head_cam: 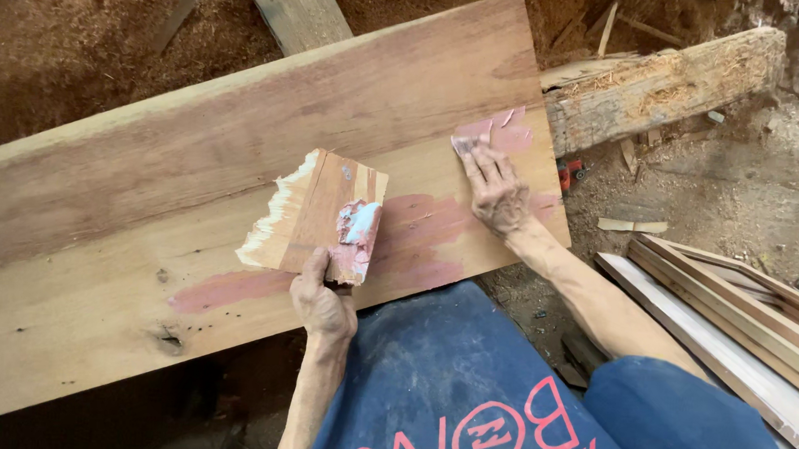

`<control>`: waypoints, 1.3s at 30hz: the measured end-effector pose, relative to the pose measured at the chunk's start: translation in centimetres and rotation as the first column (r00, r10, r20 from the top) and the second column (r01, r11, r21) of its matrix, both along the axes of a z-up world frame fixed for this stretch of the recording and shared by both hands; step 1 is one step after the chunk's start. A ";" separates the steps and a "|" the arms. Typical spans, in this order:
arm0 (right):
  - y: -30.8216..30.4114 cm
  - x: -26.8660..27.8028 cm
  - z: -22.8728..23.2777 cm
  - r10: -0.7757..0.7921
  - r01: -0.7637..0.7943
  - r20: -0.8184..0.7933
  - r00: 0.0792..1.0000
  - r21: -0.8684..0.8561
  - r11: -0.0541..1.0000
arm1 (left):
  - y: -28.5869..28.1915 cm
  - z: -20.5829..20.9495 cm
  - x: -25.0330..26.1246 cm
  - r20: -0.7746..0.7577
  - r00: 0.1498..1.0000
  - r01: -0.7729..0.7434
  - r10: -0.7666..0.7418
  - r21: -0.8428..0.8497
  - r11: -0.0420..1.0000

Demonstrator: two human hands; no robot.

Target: The person scoops pink wood filler from a bucket using a putty knife and applies it to a large wooden plank. They spread the filler across the surface to fill gaps and imperfections.

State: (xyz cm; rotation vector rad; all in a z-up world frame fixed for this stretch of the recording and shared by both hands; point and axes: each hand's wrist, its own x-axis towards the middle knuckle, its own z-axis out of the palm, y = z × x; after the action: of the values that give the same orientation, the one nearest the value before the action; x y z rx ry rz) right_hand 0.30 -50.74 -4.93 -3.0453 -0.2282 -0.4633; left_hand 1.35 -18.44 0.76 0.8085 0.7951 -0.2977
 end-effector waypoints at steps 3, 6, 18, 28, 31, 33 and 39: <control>-1.2 0.6 1.3 -0.142 0.144 -0.054 0.988 0.033 0.989 | 0.5 -0.2 0.2 0.017 1.000 -0.017 0.018 -0.017 1.000; -4.4 3.1 1.5 -0.479 0.479 -0.202 0.854 -0.054 0.876 | 1.6 -0.4 0.2 0.039 0.998 -0.041 0.042 -0.033 0.999; 11.0 6.1 -2.8 -0.349 0.355 -0.116 0.930 0.038 0.934 | 7.4 1.0 1.2 0.141 0.981 -0.135 0.136 -0.018 0.991; -5.5 1.7 0.2 -0.270 0.270 0.033 0.962 -0.239 0.933 | 10.1 0.4 -0.8 0.167 0.965 -0.208 0.203 0.014 0.978; -2.5 2.0 -0.5 -0.245 0.249 0.045 0.969 -0.203 0.947 | 10.4 -0.2 -1.5 0.169 0.955 -0.247 0.243 0.003 0.969; 2.4 1.4 -0.5 -0.090 0.137 0.150 0.985 -0.349 0.927 | 10.4 0.0 -2.0 0.135 0.952 -0.277 0.274 0.007 0.961; 12.2 0.5 3.3 -0.169 0.302 -0.361 0.917 0.351 0.887 | 12.7 0.4 -2.0 0.110 0.952 -0.285 0.287 -0.030 0.958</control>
State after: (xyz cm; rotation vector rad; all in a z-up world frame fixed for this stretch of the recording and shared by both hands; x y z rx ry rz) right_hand 0.84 -38.52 -1.59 -2.6877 0.2357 -0.0052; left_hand -0.68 -5.79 1.15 0.6799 0.7906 0.0022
